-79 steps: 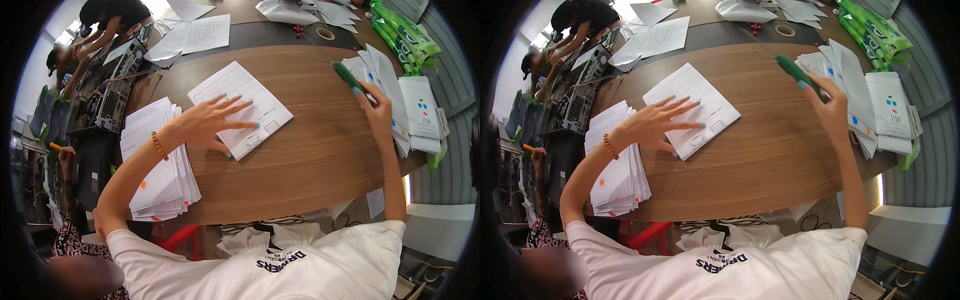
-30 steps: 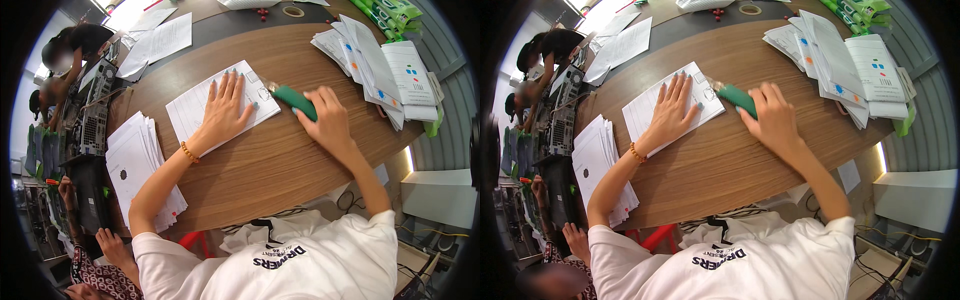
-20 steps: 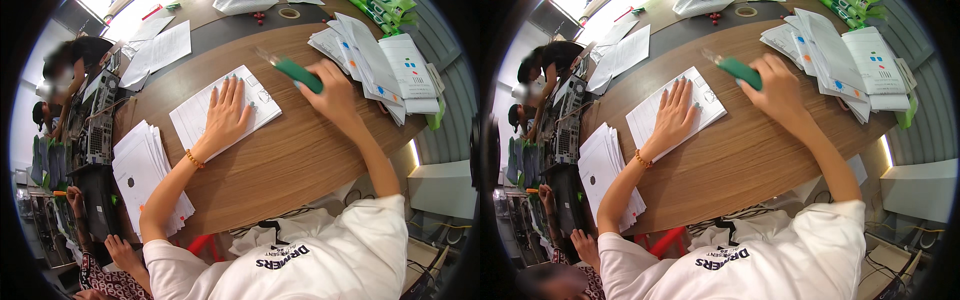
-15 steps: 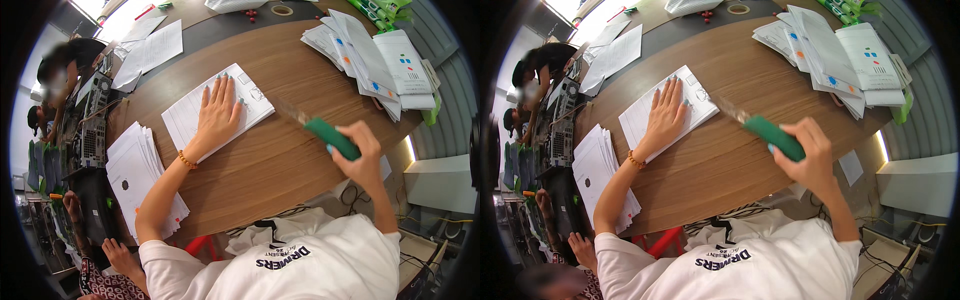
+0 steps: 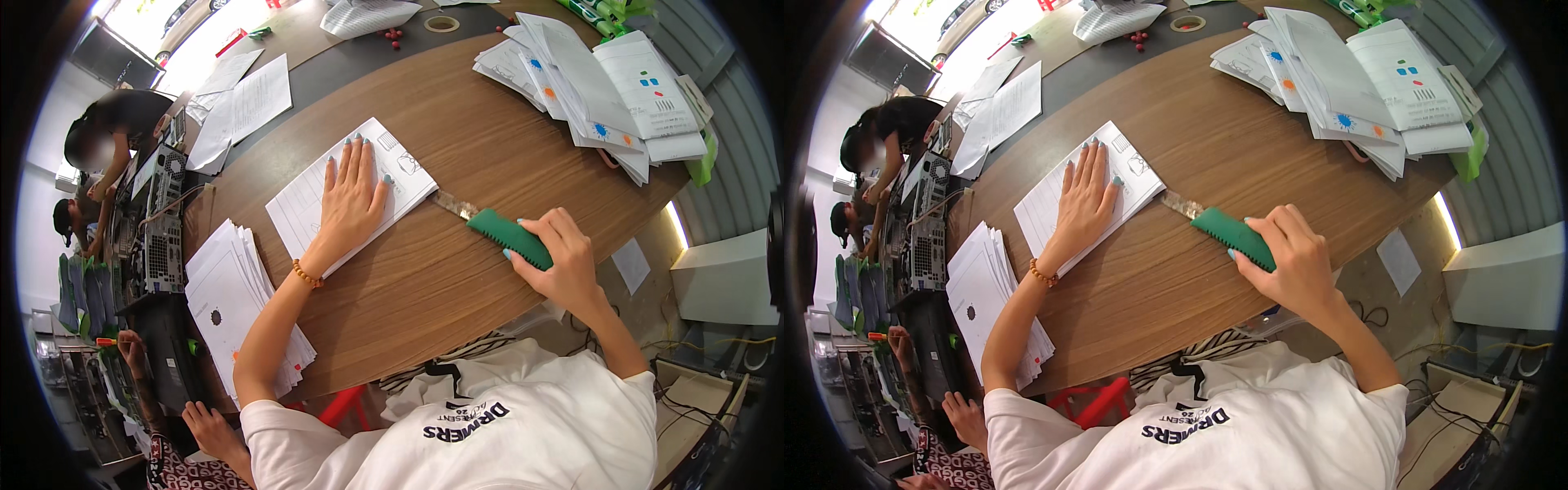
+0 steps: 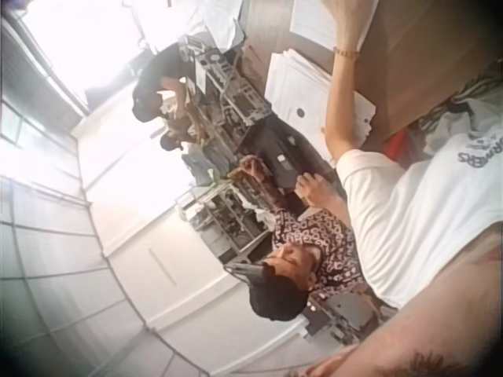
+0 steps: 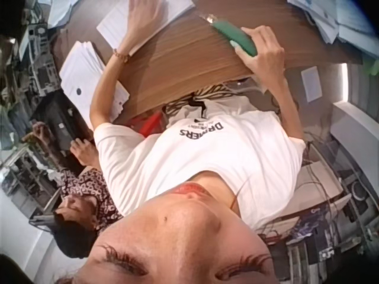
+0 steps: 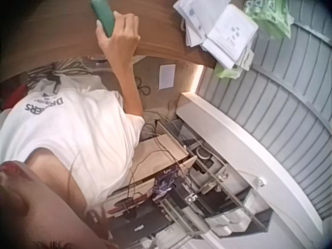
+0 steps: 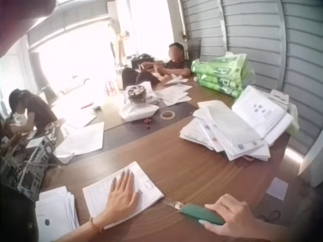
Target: The person folds printed sheets of paper, cuts through the folds using a utility knife, and separates the cut pages into stacks.
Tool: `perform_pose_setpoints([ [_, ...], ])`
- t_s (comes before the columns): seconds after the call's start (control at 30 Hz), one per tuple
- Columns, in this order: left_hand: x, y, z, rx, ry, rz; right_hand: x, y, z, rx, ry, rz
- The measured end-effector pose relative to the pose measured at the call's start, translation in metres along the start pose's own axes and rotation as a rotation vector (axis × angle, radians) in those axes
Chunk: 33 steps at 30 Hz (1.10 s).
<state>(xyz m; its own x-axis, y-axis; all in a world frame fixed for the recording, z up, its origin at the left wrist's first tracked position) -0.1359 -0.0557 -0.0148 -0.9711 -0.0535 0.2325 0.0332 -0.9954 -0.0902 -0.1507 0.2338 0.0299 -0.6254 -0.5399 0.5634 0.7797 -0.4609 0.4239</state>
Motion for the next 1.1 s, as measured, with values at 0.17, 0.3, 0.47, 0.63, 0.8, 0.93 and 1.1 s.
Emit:
perform_pose_setpoints([
  [0.17, 0.000, 0.000, 0.002, -0.007, -0.001, 0.002, 0.008, -0.009, -0.003, -0.030, 0.001, 0.007],
  [0.3, 0.000, 0.001, 0.002, -0.003, 0.008, 0.015, 0.022, -0.013, -0.008, -0.059, 0.020, 0.032],
  [0.47, 0.000, 0.002, -0.001, -0.028, -0.049, -0.013, 0.059, -0.031, -0.037, -0.058, 0.042, 0.081],
  [0.63, 0.002, -0.002, 0.003, -0.034, -0.058, -0.018, 0.119, -0.043, -0.085, -0.084, 0.016, 0.164],
  [0.8, 0.003, -0.004, 0.005, -0.053, 0.026, 0.030, 0.166, -0.055, -0.116, -0.156, -0.013, 0.109],
  [0.93, -0.005, 0.008, 0.005, -0.297, -0.148, 0.066, 0.146, -0.023, -0.103, -0.159, -0.286, 0.316],
  [1.1, -0.007, 0.009, 0.001, -0.263, -0.216, 0.098, 0.112, -0.011, -0.100, 0.729, 0.444, -0.616],
])
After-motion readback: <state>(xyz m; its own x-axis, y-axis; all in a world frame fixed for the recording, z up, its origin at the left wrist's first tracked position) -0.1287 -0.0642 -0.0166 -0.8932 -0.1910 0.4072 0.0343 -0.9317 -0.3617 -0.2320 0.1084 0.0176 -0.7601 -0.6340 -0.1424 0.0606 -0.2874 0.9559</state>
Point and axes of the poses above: each hand's wrist, its own x-axis towards the middle knuckle, its own z-axis out of the back of the hand, y = z × x, the point moved 3 cm from there along x, towards the middle knuckle, and after that the axes turned 4 degrees about -y, right-handed, at the moved point
